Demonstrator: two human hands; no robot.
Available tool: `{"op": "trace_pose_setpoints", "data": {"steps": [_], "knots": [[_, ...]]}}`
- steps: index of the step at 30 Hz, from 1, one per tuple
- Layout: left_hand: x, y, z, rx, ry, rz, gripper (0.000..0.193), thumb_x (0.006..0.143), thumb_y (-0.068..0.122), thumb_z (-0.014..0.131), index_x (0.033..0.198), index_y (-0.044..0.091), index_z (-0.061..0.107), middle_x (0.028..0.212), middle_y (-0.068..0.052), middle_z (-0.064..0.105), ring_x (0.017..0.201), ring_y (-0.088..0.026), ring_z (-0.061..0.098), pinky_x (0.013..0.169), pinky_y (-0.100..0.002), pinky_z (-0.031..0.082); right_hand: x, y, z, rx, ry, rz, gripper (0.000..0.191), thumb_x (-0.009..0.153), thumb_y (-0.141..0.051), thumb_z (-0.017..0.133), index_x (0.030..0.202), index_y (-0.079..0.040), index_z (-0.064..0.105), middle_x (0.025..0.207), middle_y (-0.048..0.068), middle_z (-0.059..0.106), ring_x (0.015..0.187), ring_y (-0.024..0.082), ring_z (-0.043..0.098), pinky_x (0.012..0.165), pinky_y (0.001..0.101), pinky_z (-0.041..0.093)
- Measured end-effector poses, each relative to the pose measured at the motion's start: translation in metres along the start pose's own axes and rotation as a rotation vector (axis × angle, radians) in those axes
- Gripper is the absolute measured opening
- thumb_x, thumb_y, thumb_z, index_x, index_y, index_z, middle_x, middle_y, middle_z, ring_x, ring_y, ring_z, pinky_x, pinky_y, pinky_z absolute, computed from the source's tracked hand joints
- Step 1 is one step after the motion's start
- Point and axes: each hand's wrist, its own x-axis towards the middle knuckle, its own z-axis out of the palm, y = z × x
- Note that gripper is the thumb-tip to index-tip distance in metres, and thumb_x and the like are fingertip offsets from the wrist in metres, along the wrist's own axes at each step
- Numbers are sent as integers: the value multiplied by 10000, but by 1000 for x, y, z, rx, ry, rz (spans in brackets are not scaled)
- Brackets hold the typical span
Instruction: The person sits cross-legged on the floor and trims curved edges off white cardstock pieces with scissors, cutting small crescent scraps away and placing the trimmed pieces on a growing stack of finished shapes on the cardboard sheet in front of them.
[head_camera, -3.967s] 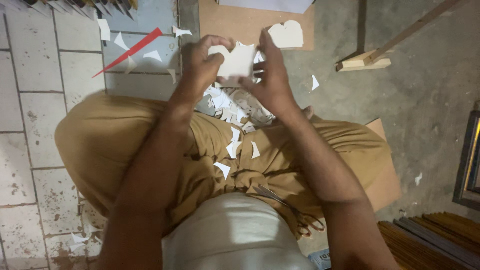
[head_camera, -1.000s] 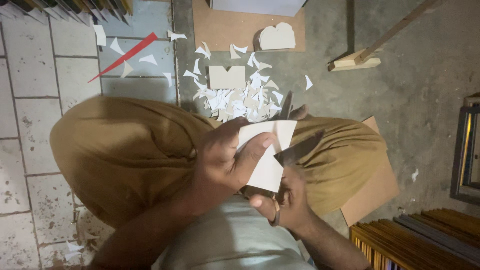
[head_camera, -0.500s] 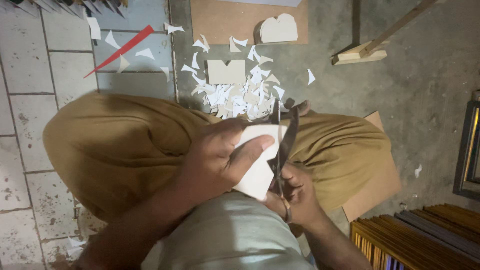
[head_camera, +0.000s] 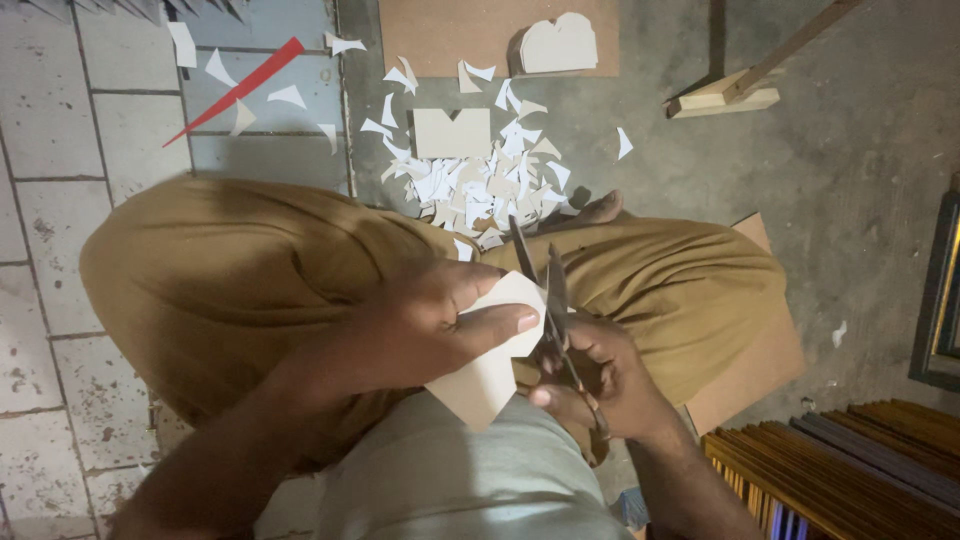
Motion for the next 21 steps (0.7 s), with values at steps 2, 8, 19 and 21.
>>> {"op": "trace_pose_setpoints", "data": {"steps": [2, 8, 19, 21], "knots": [[1, -1, -1, 15, -40, -7, 253, 937, 304, 689, 981, 60, 737, 772, -80, 738, 686, -141, 694, 656, -301, 545, -5, 6, 2, 33, 9, 97, 200, 855, -59, 820, 863, -54, 620, 800, -40, 540, 689, 38, 469, 590, 220, 354], [3, -13, 4, -240, -24, 7, 244, 966, 277, 646, 1020, 50, 717, 788, -67, 724, 681, -109, 680, 636, -289, 554, -13, 18, 6, 249, 92, 354, 168, 861, -111, 804, 942, -2, 705, 775, 37, 685, 610, 99, 640, 543, 255, 495], [8, -32, 41, -556, 212, 156, 227, 1037, 211, 636, 1119, 14, 713, 918, -38, 746, 812, -94, 693, 718, -260, 571, 7, -12, 18, 330, 378, 321, 192, 866, -98, 784, 1001, 7, 697, 830, 64, 721, 711, 142, 692, 635, 292, 576], [6, -34, 33, -439, 96, 208, 224, 999, 195, 686, 1126, 13, 716, 956, -32, 761, 856, -82, 711, 754, -251, 585, 5, -12, 11, 315, 327, 268, 155, 893, -96, 790, 961, 0, 690, 825, 69, 718, 720, 143, 695, 646, 290, 575]]}}
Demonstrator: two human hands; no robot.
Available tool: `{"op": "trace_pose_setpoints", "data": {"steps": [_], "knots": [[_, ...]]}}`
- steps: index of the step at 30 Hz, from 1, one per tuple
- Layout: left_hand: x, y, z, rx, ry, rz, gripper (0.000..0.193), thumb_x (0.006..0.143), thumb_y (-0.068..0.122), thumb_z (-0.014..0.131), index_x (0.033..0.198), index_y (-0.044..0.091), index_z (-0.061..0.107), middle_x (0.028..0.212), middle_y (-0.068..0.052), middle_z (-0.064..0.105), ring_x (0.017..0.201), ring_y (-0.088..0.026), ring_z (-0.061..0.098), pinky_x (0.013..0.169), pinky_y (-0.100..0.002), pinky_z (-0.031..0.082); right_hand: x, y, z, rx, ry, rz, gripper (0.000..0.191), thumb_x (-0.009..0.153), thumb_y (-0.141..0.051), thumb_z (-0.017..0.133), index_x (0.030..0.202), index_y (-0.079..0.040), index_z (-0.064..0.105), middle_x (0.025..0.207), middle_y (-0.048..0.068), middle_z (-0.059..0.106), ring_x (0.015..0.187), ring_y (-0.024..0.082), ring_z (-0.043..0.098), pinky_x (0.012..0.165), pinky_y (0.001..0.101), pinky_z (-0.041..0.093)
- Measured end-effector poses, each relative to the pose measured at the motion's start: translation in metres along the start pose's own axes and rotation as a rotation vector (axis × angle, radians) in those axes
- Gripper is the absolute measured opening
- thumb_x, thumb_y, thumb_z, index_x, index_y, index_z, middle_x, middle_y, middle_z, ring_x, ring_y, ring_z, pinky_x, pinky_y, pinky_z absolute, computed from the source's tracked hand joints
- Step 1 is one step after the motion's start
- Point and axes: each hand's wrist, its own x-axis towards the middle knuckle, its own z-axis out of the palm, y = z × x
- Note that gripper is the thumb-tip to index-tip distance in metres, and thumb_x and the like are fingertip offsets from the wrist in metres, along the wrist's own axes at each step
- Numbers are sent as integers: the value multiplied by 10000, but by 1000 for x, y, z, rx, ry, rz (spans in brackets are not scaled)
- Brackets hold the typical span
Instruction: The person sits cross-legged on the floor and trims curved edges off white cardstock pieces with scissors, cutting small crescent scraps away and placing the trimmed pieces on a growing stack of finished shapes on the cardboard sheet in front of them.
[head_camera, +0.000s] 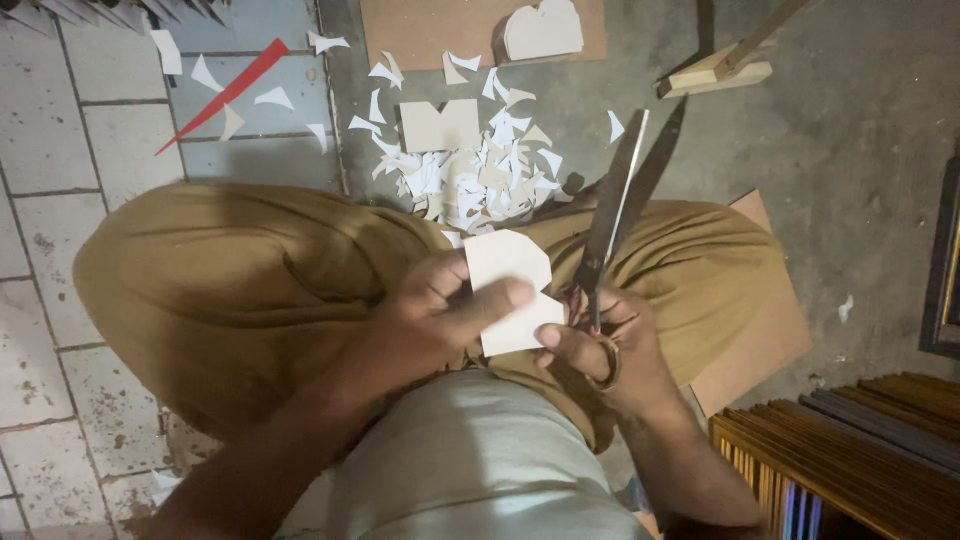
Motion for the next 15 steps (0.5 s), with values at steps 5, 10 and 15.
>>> {"op": "trace_pose_setpoints", "data": {"steps": [5, 10, 15], "knots": [[-4, 6, 1, 104, 36, -108, 242, 953, 191, 710, 1132, 28, 724, 935, -41, 776, 804, -70, 711, 680, -229, 580, -1, 7, -8, -39, 12, 8, 175, 918, -155, 780, 930, -10, 685, 808, 92, 724, 741, 158, 697, 664, 296, 558], [1, 17, 10, 24, 230, 113, 210, 1010, 177, 660, 1107, -3, 712, 935, -45, 779, 743, -91, 749, 613, -241, 630, 1, 23, 4, -55, -103, -370, 370, 981, -413, 746, 1078, -70, 645, 1029, 71, 704, 883, 134, 679, 774, 297, 579], [4, 25, 25, -173, 325, 195, 177, 1045, 118, 661, 1120, -40, 683, 968, -66, 728, 820, -103, 703, 674, -265, 621, -3, 29, 16, -232, -142, -415, 618, 920, -512, 781, 1241, -19, 592, 1097, 77, 666, 998, 171, 671, 863, 315, 576]]}}
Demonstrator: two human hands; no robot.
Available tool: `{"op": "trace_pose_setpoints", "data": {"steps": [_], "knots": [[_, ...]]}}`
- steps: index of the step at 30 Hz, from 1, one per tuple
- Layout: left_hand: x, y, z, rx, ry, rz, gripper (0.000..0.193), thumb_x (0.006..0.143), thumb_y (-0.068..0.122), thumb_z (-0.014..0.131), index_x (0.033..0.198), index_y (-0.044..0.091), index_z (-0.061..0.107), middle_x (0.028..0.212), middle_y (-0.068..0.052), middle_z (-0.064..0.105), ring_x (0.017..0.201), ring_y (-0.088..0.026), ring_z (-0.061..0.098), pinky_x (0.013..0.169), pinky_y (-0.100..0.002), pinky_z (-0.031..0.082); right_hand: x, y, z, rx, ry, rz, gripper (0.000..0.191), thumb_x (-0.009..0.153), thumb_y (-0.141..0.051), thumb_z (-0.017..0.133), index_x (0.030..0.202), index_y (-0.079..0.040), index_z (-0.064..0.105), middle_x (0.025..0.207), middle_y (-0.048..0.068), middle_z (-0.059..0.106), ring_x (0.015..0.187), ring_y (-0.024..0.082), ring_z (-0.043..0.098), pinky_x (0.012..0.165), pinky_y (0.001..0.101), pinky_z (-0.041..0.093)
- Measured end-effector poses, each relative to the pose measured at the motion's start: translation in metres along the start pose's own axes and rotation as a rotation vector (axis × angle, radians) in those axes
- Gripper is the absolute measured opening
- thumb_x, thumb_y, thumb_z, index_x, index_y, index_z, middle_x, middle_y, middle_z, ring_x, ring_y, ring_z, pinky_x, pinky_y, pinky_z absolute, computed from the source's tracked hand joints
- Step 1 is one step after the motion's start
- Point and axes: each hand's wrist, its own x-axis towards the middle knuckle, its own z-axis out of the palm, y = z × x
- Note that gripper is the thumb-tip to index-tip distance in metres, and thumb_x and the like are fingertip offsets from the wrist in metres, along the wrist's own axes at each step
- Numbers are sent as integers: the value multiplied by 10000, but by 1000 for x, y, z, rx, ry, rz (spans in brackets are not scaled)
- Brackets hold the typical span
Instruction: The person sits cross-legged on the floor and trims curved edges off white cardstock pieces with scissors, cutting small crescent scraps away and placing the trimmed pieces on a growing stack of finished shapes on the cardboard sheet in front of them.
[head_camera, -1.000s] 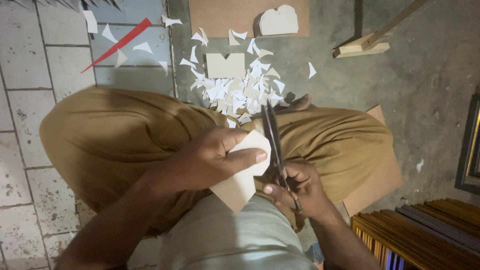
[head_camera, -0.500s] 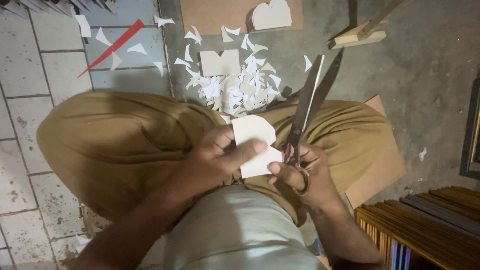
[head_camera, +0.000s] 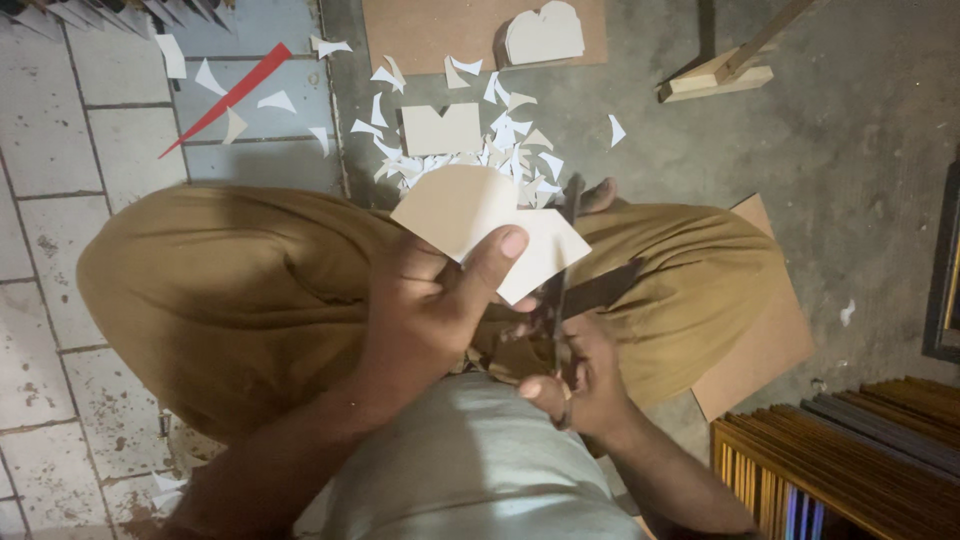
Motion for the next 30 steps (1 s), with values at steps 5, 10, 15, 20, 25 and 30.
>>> {"op": "trace_pose_setpoints", "data": {"steps": [5, 10, 15, 20, 25, 30], "knots": [[0, -1, 6, 50, -29, 38, 146, 1054, 100, 659, 1100, -34, 691, 924, -58, 727, 782, -95, 698, 661, -255, 609, 1, -6, 0, -102, 25, -13, 622, 912, -526, 780, 1214, -14, 597, 1086, 74, 658, 988, 159, 652, 862, 300, 555], [-1, -4, 3, 114, -49, 130, 111, 1075, 89, 668, 1100, -19, 679, 902, -47, 713, 761, -83, 678, 654, -232, 557, 5, -6, -4, -100, -2, -56, 561, 940, -494, 770, 1211, -37, 593, 1034, 27, 646, 940, 110, 651, 829, 250, 543], [-1, -4, 2, 26, -31, 39, 126, 1048, 76, 681, 1128, -21, 687, 919, -46, 715, 766, -81, 663, 660, -240, 557, 2, -5, -2, 7, 6, 151, 442, 931, -286, 786, 1245, -7, 646, 802, -32, 634, 703, 40, 602, 633, 206, 473], [3, 3, -5, 187, -66, 62, 161, 1033, 93, 675, 1167, 3, 684, 942, -20, 733, 781, -61, 673, 673, -231, 561, 2, -11, -7, 28, -15, 104, 447, 904, -186, 814, 1274, 20, 670, 865, -32, 602, 717, 45, 502, 628, 207, 371], [3, 9, -7, 235, -143, -7, 163, 1024, 111, 681, 1148, 7, 704, 921, -17, 736, 774, -57, 668, 656, -227, 561, 1, -16, -15, 69, -55, 121, 424, 872, -215, 796, 1223, -2, 688, 904, -44, 614, 754, 53, 505, 665, 216, 388], [9, 19, -15, 283, -211, -112, 184, 1004, 151, 671, 1138, 30, 704, 903, -7, 741, 742, -51, 695, 582, -220, 596, 0, -12, -23, 89, -104, 227, 260, 898, -185, 865, 905, -69, 632, 787, -46, 564, 710, 69, 500, 648, 249, 397]]}}
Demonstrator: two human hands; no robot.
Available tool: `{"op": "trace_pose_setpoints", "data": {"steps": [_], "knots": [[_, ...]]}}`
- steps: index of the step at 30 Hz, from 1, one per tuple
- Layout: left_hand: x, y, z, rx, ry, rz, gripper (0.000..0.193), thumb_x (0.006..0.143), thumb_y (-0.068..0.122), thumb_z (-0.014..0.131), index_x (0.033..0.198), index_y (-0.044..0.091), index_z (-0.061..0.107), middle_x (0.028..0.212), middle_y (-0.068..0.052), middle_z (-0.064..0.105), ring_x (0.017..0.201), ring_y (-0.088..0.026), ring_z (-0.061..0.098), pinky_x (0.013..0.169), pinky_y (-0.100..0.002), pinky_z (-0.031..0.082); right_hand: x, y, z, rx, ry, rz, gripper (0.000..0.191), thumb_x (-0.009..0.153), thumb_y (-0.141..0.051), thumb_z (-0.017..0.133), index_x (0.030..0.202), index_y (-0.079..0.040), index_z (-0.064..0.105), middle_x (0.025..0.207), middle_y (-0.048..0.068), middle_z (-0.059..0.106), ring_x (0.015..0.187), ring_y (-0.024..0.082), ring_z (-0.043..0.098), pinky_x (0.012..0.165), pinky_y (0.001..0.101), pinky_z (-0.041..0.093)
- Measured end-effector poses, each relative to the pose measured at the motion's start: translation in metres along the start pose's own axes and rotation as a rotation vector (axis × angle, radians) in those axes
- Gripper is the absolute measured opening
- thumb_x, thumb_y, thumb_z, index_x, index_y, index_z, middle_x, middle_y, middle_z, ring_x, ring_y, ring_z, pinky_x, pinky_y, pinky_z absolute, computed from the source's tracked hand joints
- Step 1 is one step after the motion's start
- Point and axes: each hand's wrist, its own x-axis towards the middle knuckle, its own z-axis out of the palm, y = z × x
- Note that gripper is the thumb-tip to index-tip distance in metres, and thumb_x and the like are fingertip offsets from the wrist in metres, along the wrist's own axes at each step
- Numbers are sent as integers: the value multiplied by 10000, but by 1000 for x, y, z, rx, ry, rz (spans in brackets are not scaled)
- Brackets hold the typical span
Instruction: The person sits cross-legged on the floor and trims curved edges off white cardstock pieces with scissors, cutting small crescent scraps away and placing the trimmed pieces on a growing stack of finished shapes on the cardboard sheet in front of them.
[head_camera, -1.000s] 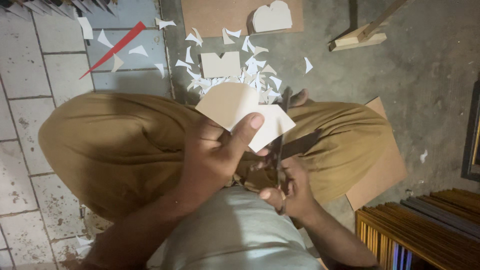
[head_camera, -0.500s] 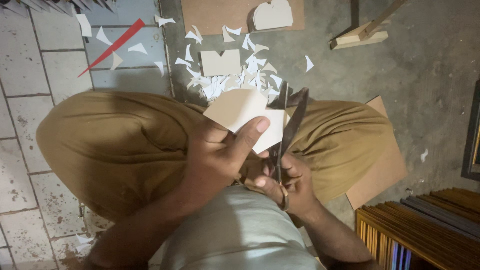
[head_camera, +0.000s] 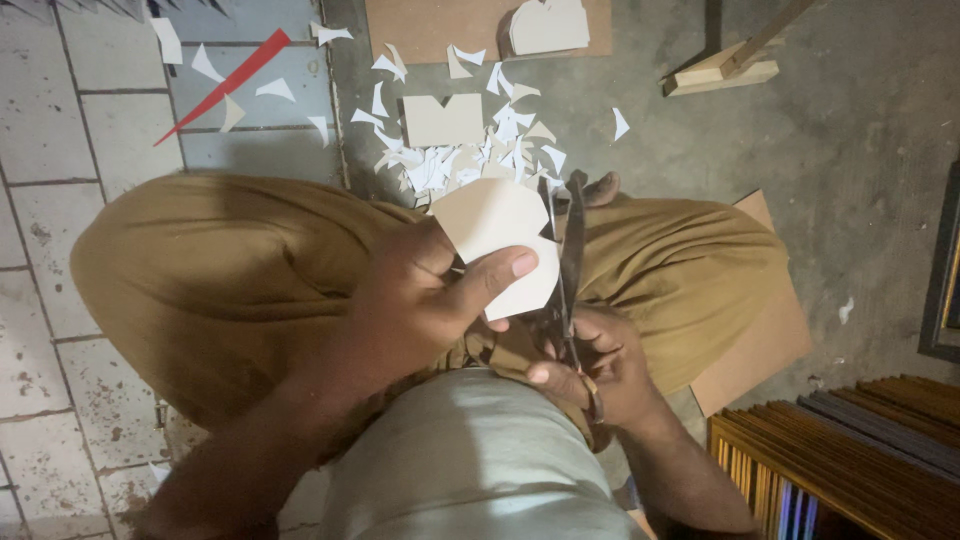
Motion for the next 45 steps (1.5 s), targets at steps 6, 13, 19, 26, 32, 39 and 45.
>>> {"op": "trace_pose_setpoints", "data": {"steps": [6, 13, 19, 26, 32, 39, 45], "knots": [[-1, 10, -11, 106, -118, -77, 214, 988, 176, 664, 1151, 45, 708, 855, -11, 765, 644, -45, 705, 509, -219, 593, 5, -7, -8, 67, -100, -30, 407, 835, -231, 855, 1127, -2, 687, 824, -22, 555, 749, 81, 533, 649, 260, 425], [0, 3, -17, 35, -243, -105, 221, 990, 162, 670, 1171, 40, 709, 872, -22, 760, 684, -54, 685, 554, -236, 590, -2, -2, -19, -28, -158, -71, 282, 880, -225, 866, 1013, -34, 707, 770, -43, 538, 736, 68, 512, 687, 253, 403], [9, -11, -22, 75, -311, -38, 240, 1007, 189, 645, 1196, 51, 700, 926, -46, 786, 702, -78, 718, 566, -245, 604, -14, -11, -30, -85, -122, 81, 336, 783, -234, 906, 897, -52, 648, 827, 12, 627, 759, 122, 615, 647, 298, 495], [51, -38, -77, 451, 86, -250, 331, 1028, 331, 615, 1127, 30, 709, 871, -132, 764, 734, -190, 740, 662, -322, 615, -62, -18, -37, -1212, -8, 405, 355, 607, -243, 840, 950, -180, 775, 775, 33, 751, 694, 245, 731, 630, 399, 559], [80, -78, -89, -49, 119, -32, 348, 1037, 282, 558, 1174, -31, 625, 1130, -81, 616, 1049, -209, 747, 868, -343, 629, -92, 0, -23, -1580, -58, 331, 275, 798, -204, 774, 1060, -126, 745, 750, 72, 688, 608, 249, 699, 518, 394, 544], [108, -104, -48, -49, 99, -167, 284, 977, 246, 645, 1157, 26, 651, 1011, -71, 714, 958, -159, 700, 788, -307, 626, -29, -36, -32, -726, 344, 140, 306, 903, -228, 740, 1126, -28, 680, 1001, 99, 740, 872, 168, 745, 717, 305, 594], [125, -132, -30, -408, 153, -215, 238, 984, 246, 746, 1099, 39, 721, 962, -18, 712, 910, -115, 653, 764, -305, 530, 138, 12, -53, -20, 391, -21, 394, 994, -134, 686, 1334, -22, 522, 1131, 76, 682, 969, 138, 691, 830, 294, 597]]}}
